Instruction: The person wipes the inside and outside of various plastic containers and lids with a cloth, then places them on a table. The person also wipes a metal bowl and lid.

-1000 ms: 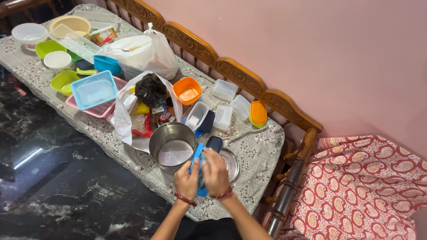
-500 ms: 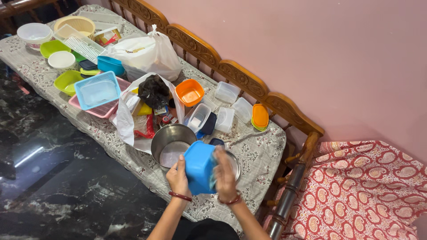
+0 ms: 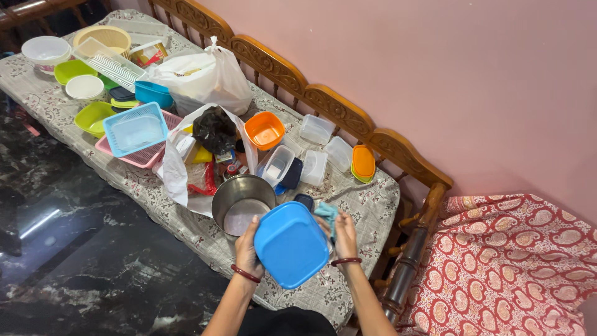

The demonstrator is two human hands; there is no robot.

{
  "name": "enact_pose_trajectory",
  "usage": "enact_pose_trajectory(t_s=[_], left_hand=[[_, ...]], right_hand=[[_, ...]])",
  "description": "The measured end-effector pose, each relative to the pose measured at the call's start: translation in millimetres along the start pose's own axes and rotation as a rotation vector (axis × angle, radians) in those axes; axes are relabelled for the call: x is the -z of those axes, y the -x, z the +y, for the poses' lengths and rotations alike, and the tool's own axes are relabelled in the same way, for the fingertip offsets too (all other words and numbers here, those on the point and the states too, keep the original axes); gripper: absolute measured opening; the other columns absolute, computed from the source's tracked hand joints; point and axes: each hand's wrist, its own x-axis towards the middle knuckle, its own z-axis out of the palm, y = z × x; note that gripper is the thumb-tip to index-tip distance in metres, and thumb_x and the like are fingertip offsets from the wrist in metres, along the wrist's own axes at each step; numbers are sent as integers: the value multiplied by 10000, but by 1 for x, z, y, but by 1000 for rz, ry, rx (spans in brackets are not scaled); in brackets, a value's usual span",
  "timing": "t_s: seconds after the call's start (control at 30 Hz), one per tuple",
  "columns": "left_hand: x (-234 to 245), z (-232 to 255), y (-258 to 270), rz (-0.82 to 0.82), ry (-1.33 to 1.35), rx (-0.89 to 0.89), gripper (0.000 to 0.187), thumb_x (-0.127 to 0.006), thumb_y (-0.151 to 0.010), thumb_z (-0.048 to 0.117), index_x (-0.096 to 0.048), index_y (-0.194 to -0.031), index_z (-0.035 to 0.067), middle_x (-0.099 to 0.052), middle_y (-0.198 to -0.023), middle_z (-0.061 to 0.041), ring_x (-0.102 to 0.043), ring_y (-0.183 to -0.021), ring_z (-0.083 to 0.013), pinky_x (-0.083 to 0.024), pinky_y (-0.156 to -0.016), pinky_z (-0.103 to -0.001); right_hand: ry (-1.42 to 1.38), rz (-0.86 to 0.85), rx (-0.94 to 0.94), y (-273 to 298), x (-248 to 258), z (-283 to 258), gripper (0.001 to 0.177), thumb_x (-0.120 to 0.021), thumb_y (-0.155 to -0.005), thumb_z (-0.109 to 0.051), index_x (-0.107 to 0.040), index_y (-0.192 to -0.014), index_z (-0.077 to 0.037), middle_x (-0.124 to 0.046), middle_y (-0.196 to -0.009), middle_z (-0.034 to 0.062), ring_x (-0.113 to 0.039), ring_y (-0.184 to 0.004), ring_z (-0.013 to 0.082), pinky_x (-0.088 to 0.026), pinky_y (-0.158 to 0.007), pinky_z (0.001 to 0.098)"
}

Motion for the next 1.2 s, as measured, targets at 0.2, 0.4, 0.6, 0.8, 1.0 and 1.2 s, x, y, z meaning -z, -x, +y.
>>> enact_pose_trajectory(t_s=[0.2,0.4,0.6,0.8,1.0,1.2], left_hand=[[15,-9,-24,41,-187,46,572,-709,-924,479,-642,-1153,-41,-694,-997,-174,-690,-862,-267,-593,-750,-410],[24,2,-11,-9,-470,324,817,-482,-855,772,-531,-1350,123,-610,-1205,-148,-638,-1050,-306,-564,-803,-530],[3,-9,-1,-155,-495,354,829,-593,-796,585,-509,-1454,88,-637,-1280,-154,-625,-1184,-352,-517,-924,-558],[-3,-52,-6,-302,-655,-228,679,-604,-925,413,-497,-1500,68,-592,-1436,-141,-550,-1308,-233,-403,-1102,-353],[0,-49,-19,-329,-629,-206,679,-561,-947,388,-459,-1543,80,-559,-1498,-129,-523,-1363,-222,-384,-1133,-355],[11,-71,-31,-276,-522,-101,671,-512,-962,432,-463,-1529,78,-590,-1447,-98,-557,-1316,-205,-419,-1094,-350]], right_hand=[[-69,-221,-70,17,-7,4,411,-628,-958,-423,-693,-1096,-41,-738,-957,141,-724,-802,206,-621,-725,362],[795,-327,654,35,-9,-10,293,-788,-925,-338,-715,-932,-55,-729,-817,77,-707,-674,209,-574,-616,342],[1066,-801,625,71,-29,-21,318,-765,-898,-176,-698,-1176,-36,-721,-977,127,-696,-892,290,-539,-791,385],[148,-461,-164,59,-44,17,478,-591,-791,24,-658,-1259,-38,-723,-1085,61,-675,-1017,170,-533,-909,299],[844,-727,144,39,3,15,426,-491,-820,73,-730,-1161,-15,-744,-1204,137,-714,-1115,239,-542,-1016,334],[1132,-191,80,-7,20,-19,310,-529,-886,8,-616,-1180,-40,-743,-1023,160,-740,-920,313,-591,-810,403]])
